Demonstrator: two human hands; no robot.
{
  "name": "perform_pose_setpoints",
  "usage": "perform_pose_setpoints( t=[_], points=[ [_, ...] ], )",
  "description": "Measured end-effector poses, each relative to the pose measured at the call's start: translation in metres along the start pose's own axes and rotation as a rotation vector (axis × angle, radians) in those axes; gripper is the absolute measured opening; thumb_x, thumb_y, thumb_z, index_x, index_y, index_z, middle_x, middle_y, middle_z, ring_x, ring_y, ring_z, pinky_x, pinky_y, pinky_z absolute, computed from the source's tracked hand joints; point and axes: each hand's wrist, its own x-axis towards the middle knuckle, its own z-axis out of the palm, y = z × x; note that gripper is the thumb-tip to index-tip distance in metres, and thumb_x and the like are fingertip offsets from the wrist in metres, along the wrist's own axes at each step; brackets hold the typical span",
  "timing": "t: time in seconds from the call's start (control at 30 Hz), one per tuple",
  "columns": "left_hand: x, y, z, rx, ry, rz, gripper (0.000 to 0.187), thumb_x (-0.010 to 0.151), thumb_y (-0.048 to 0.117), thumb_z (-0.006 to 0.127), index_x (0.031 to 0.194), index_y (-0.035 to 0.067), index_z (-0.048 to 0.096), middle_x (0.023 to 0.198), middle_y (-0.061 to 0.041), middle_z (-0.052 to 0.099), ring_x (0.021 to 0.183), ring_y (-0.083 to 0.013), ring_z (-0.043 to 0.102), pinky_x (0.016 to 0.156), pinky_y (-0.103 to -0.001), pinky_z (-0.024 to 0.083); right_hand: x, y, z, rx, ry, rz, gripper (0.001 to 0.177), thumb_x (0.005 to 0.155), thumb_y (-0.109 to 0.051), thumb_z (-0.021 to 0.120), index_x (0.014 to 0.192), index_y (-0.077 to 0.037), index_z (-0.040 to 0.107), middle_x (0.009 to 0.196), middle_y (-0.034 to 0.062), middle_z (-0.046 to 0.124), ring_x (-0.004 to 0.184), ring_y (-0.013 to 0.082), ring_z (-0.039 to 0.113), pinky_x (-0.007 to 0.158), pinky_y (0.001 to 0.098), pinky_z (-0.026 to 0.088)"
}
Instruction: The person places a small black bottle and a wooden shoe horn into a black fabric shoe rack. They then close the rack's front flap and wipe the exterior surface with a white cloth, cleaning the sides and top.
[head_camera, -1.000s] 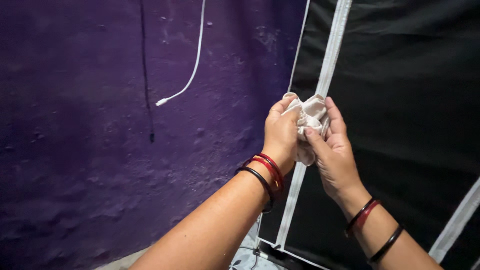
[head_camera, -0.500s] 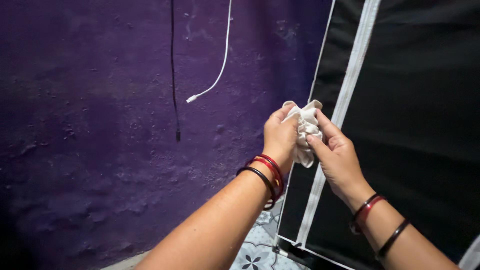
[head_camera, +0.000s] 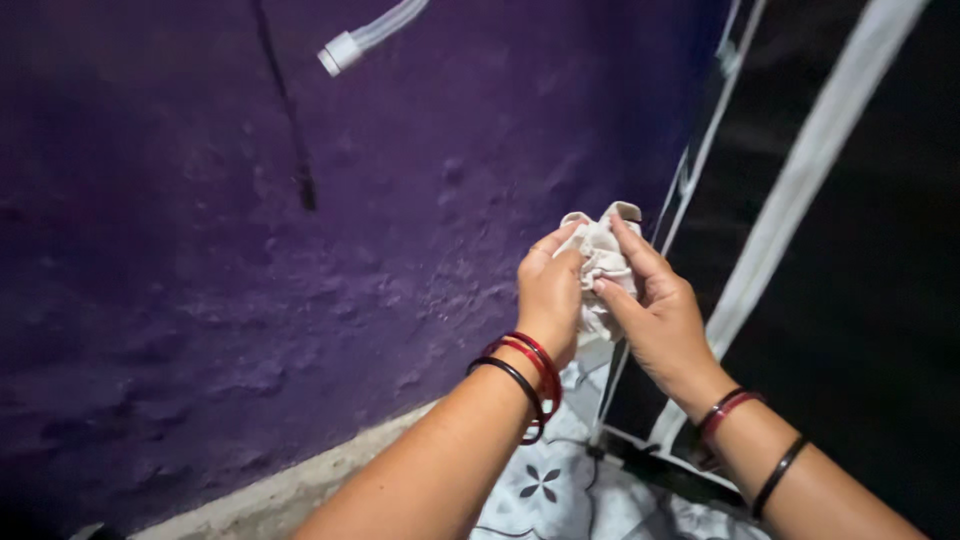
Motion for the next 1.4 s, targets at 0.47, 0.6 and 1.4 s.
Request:
perform_pose_setpoints(
  t=[0.47,0.6,1.4],
  points=[
    [0.029,-0.198,-0.194,0.291,0.141,-0.092,0.046,0.094,0.004,0.051,0.140,-0.001,0.058,0.122,-0.011,0.067,0.104,-0.0147,0.065,0.089,-0.028,0.054,-0.051,0.263,0.056,-0.251,-0.029,0.151,0.063,0.098,0.006,0.056,0.158,0.000,0.038,0.160,0.0217,0.042,0.141,0.0263,0.050,0.111,0.0313,0.045],
    [0.000,-0.215,-0.220,0.461,0.146,-0.140,0.047,0.097,0.007,0.050,0.143,0.002,0.056,0.126,-0.015,0.066,0.109,-0.0188,0.064,0.095,-0.030,0.052,-0.088,0.305,0.068,-0.312,-0.014,0.210,0.061,0.099,0.003,0.053,0.158,0.003,0.037,0.157,0.0242,0.045,0.143,0.0315,0.049,0.116,0.0360,0.041],
    [-0.040,-0.217,-0.198,0.799,0.096,-0.047,0.046,0.094,0.004,0.043,0.139,0.003,0.056,0.141,-0.026,0.053,0.127,-0.0373,0.056,0.112,-0.042,0.045,-0.139,0.300,0.065,-0.570,0.028,0.136,0.055,0.107,-0.002,0.051,0.160,0.001,0.037,0.156,0.0289,0.044,0.144,0.0407,0.050,0.120,0.0443,0.042]
  ],
)
